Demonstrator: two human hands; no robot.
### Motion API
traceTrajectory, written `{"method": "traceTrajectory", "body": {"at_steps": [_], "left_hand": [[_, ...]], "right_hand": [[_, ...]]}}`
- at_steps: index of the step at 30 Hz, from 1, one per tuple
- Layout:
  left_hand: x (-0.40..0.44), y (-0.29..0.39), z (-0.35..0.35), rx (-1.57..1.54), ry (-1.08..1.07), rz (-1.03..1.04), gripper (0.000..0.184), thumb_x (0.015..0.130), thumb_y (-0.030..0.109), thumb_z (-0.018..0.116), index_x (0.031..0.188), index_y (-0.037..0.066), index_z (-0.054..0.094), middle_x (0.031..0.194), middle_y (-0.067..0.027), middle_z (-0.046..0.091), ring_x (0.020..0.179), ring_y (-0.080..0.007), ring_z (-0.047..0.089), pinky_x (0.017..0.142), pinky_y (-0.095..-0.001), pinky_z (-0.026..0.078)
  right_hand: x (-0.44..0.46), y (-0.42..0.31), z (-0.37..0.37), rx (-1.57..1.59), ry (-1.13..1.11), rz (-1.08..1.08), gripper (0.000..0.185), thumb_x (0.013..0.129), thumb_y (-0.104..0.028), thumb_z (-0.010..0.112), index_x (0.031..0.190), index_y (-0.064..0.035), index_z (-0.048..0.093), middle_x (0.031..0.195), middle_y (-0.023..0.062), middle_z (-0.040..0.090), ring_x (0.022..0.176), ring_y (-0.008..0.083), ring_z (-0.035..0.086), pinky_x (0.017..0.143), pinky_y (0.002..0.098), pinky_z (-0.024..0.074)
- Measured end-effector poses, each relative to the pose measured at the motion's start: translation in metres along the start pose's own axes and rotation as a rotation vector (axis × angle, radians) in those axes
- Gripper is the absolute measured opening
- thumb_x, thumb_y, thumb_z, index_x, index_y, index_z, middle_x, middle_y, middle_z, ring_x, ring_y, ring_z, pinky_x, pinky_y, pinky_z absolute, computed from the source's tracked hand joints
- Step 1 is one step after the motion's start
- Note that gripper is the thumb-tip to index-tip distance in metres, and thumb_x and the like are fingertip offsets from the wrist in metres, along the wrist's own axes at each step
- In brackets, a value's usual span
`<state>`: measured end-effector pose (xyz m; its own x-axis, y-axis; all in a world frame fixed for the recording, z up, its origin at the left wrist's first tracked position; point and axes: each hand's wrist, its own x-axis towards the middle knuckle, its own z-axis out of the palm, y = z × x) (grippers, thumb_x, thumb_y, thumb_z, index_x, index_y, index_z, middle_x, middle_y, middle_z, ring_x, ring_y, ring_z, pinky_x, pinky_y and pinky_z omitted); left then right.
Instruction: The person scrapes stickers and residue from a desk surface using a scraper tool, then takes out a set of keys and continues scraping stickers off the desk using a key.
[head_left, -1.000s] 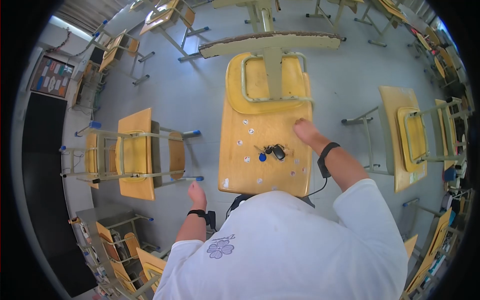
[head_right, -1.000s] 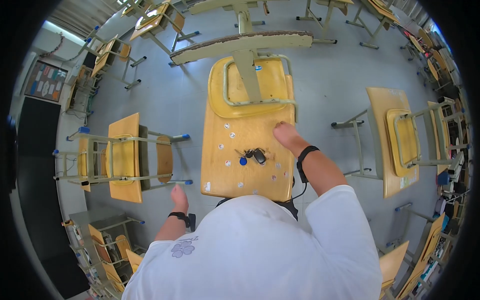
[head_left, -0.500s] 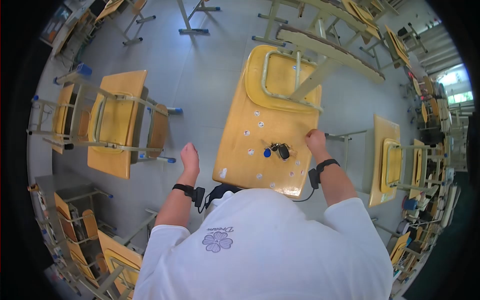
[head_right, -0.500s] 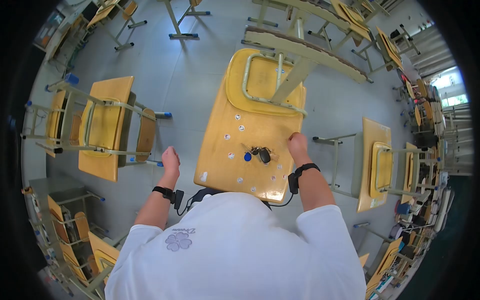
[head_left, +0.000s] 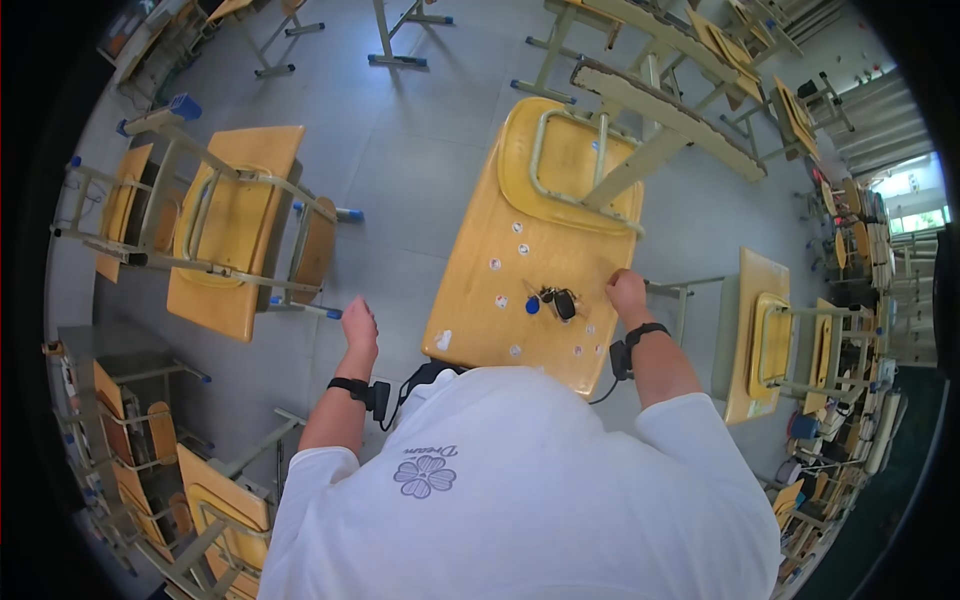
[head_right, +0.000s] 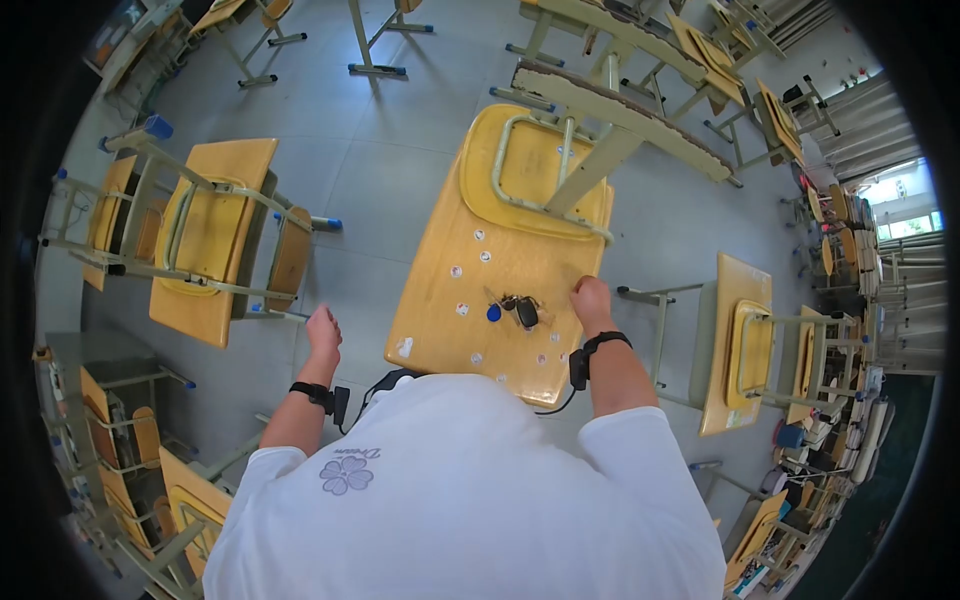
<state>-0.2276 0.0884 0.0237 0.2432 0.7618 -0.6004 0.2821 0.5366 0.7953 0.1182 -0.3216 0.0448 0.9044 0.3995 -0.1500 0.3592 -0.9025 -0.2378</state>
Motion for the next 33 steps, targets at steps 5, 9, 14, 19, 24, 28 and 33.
{"method": "traceTrajectory", "body": {"at_steps": [5, 9, 14, 19, 24, 28, 33], "left_hand": [[-0.010, -0.004, 0.005, 0.000, 0.000, -0.016, 0.028, 0.090, 0.026, 0.046, 0.064, 0.019, 0.039, 0.052, 0.0070, 0.032, 0.039, -0.0065, 0.026, 0.037, -0.0254, 0.017], [-0.017, -0.004, 0.014, -0.003, -0.013, -0.034, 0.027, 0.090, 0.026, 0.045, 0.064, 0.018, 0.040, 0.052, 0.0062, 0.033, 0.039, -0.0070, 0.026, 0.037, -0.0259, 0.018], [-0.030, 0.000, 0.027, 0.051, -0.007, 0.020, 0.027, 0.089, 0.025, 0.045, 0.064, 0.017, 0.041, 0.053, 0.0052, 0.033, 0.040, -0.0077, 0.028, 0.038, -0.0263, 0.020], [-0.033, -0.001, 0.026, 0.080, -0.010, 0.013, 0.027, 0.090, 0.025, 0.044, 0.064, 0.016, 0.041, 0.053, 0.0045, 0.034, 0.040, -0.0080, 0.029, 0.037, -0.0265, 0.021], [-0.037, -0.009, 0.024, 0.072, 0.009, 0.028, 0.028, 0.090, 0.025, 0.044, 0.063, 0.017, 0.040, 0.052, 0.0047, 0.033, 0.040, -0.0079, 0.029, 0.037, -0.0265, 0.021], [-0.039, -0.010, 0.020, 0.051, -0.012, 0.005, 0.027, 0.090, 0.024, 0.045, 0.065, 0.013, 0.044, 0.054, 0.0030, 0.038, 0.040, -0.0085, 0.034, 0.037, -0.0270, 0.025], [-0.040, -0.010, 0.020, 0.044, -0.009, 0.000, 0.028, 0.090, 0.025, 0.045, 0.064, 0.016, 0.040, 0.053, 0.0048, 0.034, 0.040, -0.0076, 0.030, 0.037, -0.0263, 0.022]], "right_hand": [[-0.012, 0.008, 0.001, 0.144, 0.048, 0.020, 0.013, 0.073, -0.015, 0.066, 0.080, -0.0065, 0.071, 0.084, 0.0163, 0.069, 0.081, 0.0348, 0.066, 0.076, 0.0427, 0.0537], [-0.018, 0.003, -0.003, 0.230, 0.099, 0.059, 0.016, 0.073, -0.018, 0.066, 0.081, -0.0051, 0.071, 0.083, 0.0171, 0.069, 0.081, 0.0353, 0.066, 0.076, 0.0431, 0.0533], [-0.002, -0.008, 0.003, 0.109, 0.060, 0.126, 0.018, 0.074, -0.018, 0.066, 0.081, -0.0018, 0.070, 0.083, 0.0205, 0.068, 0.083, 0.0369, 0.066, 0.075, 0.0441, 0.0530], [-0.002, 0.002, 0.005, 0.187, 0.098, 0.129, 0.015, 0.075, -0.014, 0.064, 0.080, -0.0013, 0.070, 0.083, 0.0217, 0.067, 0.083, 0.0373, 0.066, 0.076, 0.0444, 0.0530], [-0.004, 0.005, 0.000, 0.181, 0.019, 0.128, 0.012, 0.073, -0.011, 0.065, 0.081, -0.0039, 0.071, 0.085, 0.0197, 0.068, 0.083, 0.0360, 0.066, 0.076, 0.0440, 0.0532], [-0.009, 0.003, -0.004, 0.113, 0.001, 0.073, 0.012, 0.072, -0.010, 0.065, 0.080, -0.0048, 0.072, 0.084, 0.0186, 0.068, 0.083, 0.0354, 0.066, 0.076, 0.0432, 0.0533], [-0.016, 0.004, -0.011, 0.086, -0.041, 0.006, 0.010, 0.072, -0.011, 0.066, 0.079, -0.0054, 0.071, 0.084, 0.0177, 0.068, 0.083, 0.0344, 0.066, 0.076, 0.0425, 0.0535]]}}
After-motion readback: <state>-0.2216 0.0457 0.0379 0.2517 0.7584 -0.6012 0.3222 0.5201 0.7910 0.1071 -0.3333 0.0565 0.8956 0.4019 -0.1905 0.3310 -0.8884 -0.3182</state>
